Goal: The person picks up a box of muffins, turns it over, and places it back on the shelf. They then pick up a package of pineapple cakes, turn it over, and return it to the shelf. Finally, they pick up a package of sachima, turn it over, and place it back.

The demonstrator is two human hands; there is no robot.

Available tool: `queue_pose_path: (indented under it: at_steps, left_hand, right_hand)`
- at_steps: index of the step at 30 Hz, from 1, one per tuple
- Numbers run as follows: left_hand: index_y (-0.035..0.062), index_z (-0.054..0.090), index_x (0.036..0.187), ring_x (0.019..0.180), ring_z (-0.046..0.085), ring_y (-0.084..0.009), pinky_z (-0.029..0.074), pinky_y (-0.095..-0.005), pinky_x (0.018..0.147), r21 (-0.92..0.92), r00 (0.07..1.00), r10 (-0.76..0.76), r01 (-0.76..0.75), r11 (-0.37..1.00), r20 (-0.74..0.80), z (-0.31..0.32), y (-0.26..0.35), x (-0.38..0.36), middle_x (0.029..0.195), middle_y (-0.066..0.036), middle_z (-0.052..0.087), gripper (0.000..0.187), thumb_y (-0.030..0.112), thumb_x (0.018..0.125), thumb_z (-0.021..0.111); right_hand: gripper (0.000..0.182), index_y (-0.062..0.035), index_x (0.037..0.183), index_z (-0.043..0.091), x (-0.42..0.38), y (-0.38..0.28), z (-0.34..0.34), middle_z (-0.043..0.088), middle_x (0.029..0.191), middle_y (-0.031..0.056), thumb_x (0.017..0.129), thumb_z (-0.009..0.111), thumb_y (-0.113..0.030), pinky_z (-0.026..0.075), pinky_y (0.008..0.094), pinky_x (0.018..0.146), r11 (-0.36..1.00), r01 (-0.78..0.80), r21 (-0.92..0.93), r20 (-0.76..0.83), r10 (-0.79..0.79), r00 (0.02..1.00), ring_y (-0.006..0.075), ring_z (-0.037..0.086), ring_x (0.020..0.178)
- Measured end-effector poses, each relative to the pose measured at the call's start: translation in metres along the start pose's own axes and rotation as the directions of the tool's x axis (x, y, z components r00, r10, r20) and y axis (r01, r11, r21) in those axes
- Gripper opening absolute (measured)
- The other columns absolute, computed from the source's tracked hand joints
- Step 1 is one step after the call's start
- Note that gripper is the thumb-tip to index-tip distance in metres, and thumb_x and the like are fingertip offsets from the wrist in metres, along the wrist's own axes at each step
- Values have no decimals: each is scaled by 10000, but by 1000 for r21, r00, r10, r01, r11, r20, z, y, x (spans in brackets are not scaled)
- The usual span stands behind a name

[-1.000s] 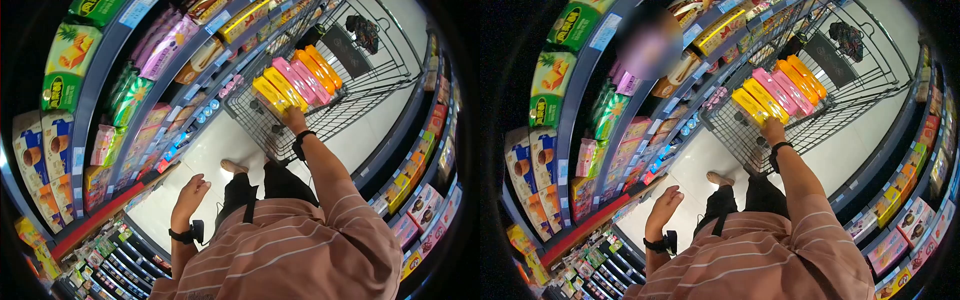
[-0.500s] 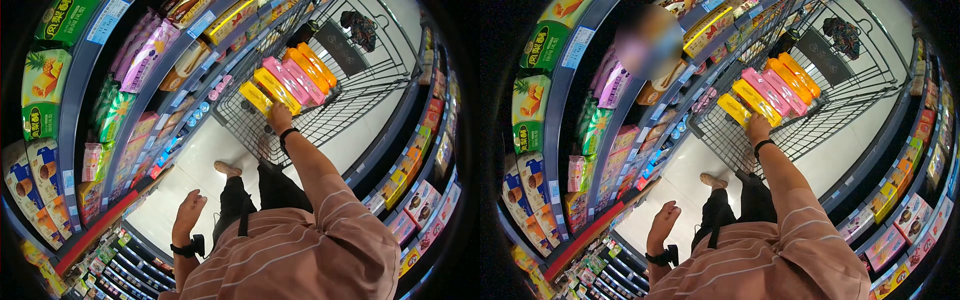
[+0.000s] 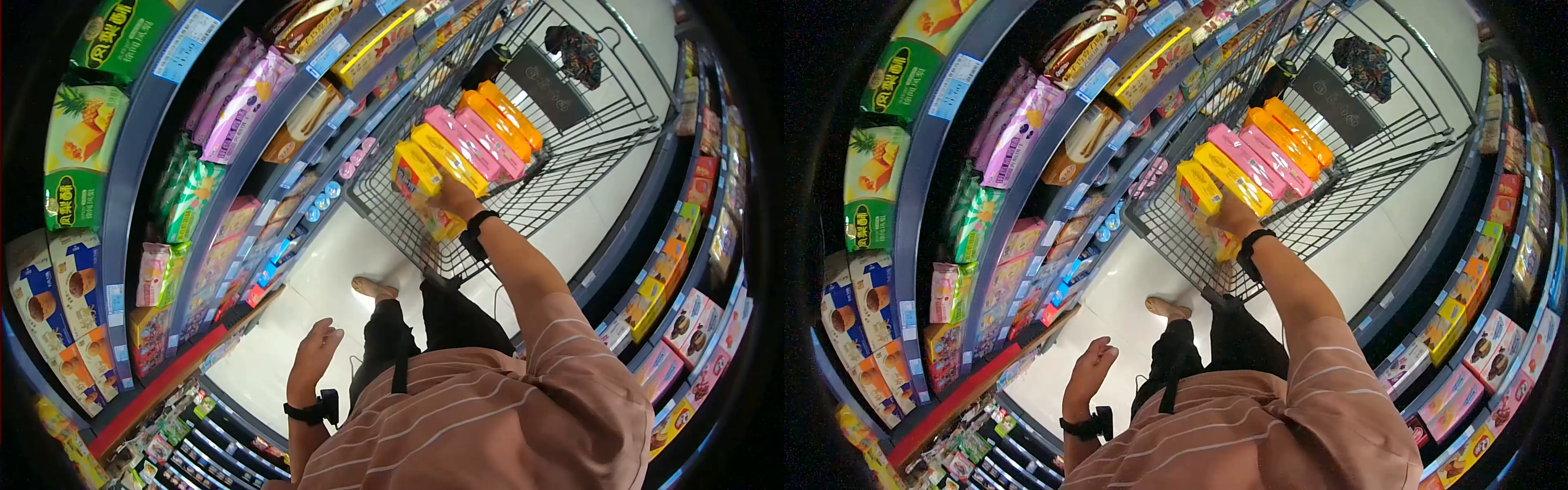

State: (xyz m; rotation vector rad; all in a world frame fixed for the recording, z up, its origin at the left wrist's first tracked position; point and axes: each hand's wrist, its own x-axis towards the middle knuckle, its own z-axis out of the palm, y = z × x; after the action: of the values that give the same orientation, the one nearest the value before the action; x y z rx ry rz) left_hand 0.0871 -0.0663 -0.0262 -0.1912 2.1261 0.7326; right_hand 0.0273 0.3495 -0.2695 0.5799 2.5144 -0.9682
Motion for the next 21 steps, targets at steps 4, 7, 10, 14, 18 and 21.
queue_pose_path:
  at_steps: [4, 7, 10, 14, 18, 21]
  left_hand:
    - [8, 542, 1383, 1140, 653, -256, 498, -352, 981, 40, 997, 70, -71, 997, 24, -9, 3, 7, 1211, -198, 684, 551, 362, 975, 646]
    - [3, 541, 1379, 1140, 655, -262, 500, -354, 980, 68, 992, 125, -127, 990, 36, -20, 1, 14, 1206, -203, 686, 551, 362, 975, 648]
    - [-2, 542, 1375, 1140, 648, -247, 493, -341, 986, 69, 982, 181, -184, 981, 49, -33, -4, 19, 1203, -188, 684, 545, 359, 980, 644]
    - [-16, 562, 1334, 1038, 685, -252, 519, -342, 908, 3, 921, 388, -388, 922, -20, -54, -2, 32, 1096, -169, 710, 521, 360, 982, 638]
    - [16, 520, 1400, 1085, 644, -211, 537, -338, 863, -313, 880, 474, -449, 837, 6, -86, 42, 40, 1189, -100, 632, 587, 467, 1024, 548]
    - [11, 431, 1478, 1166, 614, -281, 561, -397, 908, -499, 810, 582, -537, 680, -78, -112, 84, 28, 1374, -170, 535, 724, 576, 1027, 475]
  right_hand:
    - [811, 28, 1317, 597, -23, -15, -56, 663, 1246, 238, 764, 721, -552, 497, 376, 986, 978, -184, 103, 286, 148, 947, 338, 643, 1164]
    - [830, 41, 1346, 572, -59, -27, -104, 660, 1258, 214, 767, 711, -539, 488, 365, 994, 968, -191, 163, 322, 130, 938, 322, 634, 1175]
    - [816, 84, 1301, 580, -100, -37, -142, 663, 1226, 226, 770, 703, -523, 496, 346, 944, 957, -135, 256, 168, 93, 981, 305, 647, 1118]
    - [747, 87, 1344, 554, -156, -58, -194, 655, 1248, 193, 814, 698, -420, 471, 321, 981, 906, -29, 423, 103, -16, 995, 251, 614, 1148]
    - [717, 85, 1389, 517, -230, -136, -233, 644, 1249, 156, 832, 707, -326, 446, 295, 1009, 827, 13, 562, 54, -53, 997, 207, 595, 1165]
    - [742, 81, 1458, 439, -242, -162, -229, 595, 1363, 181, 851, 685, -268, 473, 308, 1034, 598, -15, 802, 211, -260, 942, 212, 605, 1208]
